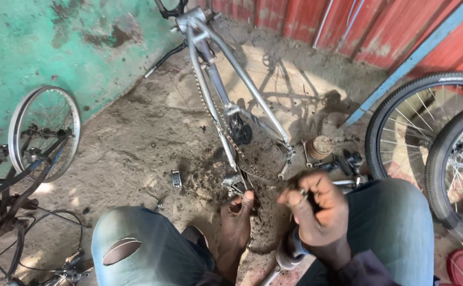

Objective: The person sits on the ground and uses a wrench to loosen and remove a bolt from the bicycle's rear derailleur. They detach the derailleur from the frame, manipulate the chain, and handle the removed component with both hands.

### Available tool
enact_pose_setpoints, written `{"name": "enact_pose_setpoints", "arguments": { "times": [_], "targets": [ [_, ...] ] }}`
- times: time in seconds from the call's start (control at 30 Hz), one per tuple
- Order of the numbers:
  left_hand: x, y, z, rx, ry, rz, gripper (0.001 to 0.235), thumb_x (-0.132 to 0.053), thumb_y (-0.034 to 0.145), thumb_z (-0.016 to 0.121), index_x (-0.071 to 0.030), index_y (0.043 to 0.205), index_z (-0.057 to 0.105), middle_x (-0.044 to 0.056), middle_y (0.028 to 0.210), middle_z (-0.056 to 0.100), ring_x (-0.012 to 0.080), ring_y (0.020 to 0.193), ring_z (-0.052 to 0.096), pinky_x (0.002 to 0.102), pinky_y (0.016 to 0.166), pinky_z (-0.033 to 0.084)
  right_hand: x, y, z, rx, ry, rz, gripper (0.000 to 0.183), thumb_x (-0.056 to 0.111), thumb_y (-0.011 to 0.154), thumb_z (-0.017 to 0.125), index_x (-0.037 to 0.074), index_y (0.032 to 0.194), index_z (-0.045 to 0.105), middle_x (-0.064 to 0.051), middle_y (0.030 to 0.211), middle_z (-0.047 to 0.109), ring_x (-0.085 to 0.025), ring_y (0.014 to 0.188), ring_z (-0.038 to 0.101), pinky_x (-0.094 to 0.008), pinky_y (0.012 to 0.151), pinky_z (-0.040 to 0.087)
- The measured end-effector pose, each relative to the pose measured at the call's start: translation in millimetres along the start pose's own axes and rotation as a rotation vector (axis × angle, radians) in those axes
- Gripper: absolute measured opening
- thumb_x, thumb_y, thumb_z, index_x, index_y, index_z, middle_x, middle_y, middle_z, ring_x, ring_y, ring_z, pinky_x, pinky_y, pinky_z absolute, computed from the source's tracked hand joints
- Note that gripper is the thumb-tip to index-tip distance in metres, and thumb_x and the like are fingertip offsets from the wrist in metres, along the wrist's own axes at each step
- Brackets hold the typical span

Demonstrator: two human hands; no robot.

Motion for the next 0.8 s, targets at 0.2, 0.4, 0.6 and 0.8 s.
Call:
{"name": "enact_pose_setpoints", "arguments": {
  "times": [0.2,0.4,0.6,0.8],
  "targets": [
    [23,3,7,0.014,-0.067,-0.075,0.029,-0.028,0.093,0.069,-0.001,0.082,0.077,0.010,0.075,0.075,0.0190,0.062,0.067,0.036,0.059,0.061,64,71,13,-0.152,-0.152,-0.397,0.021,0.006,0.101,0.064,0.013,0.096,0.045,0.004,0.073,0.045,-0.007,0.055,0.042,-0.021,0.048,0.039],
    [28,3,6,-0.003,-0.107,-0.183,0.025,-0.025,0.091,0.073,-0.002,0.095,0.082,0.011,0.079,0.076,0.0185,0.062,0.068,0.033,0.056,0.057,-12,94,28,0.089,-0.689,-0.126,0.023,0.030,0.095,0.067,0.009,0.087,0.062,0.001,0.071,0.061,-0.012,0.055,0.050,-0.027,0.049,0.039],
    [22,2,0,-0.062,0.041,-0.221,0.038,-0.046,0.091,0.068,-0.011,0.076,0.072,0.002,0.064,0.064,0.0143,0.054,0.055,0.037,0.059,0.048,-218,12,-13,0.281,-0.955,0.433,0.026,0.037,0.091,0.068,0.016,0.104,0.077,-0.001,0.092,0.076,-0.018,0.067,0.061,-0.031,0.059,0.048],
    [33,4,-1,-0.066,0.080,-0.192,0.034,-0.044,0.092,0.069,-0.012,0.079,0.067,-0.001,0.065,0.056,0.0125,0.051,0.045,0.036,0.052,0.045,-166,18,15,0.275,-0.363,0.573,0.041,0.028,0.096,0.053,0.002,0.116,0.077,-0.005,0.111,0.082,-0.016,0.099,0.072,-0.030,0.092,0.053]
  ]
}}
Point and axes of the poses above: each hand's wrist, its own y-axis towards the middle knuckle, its own z-axis out of the palm, x = y × z, the point moved 10 cm from there along y, towards the middle knuckle
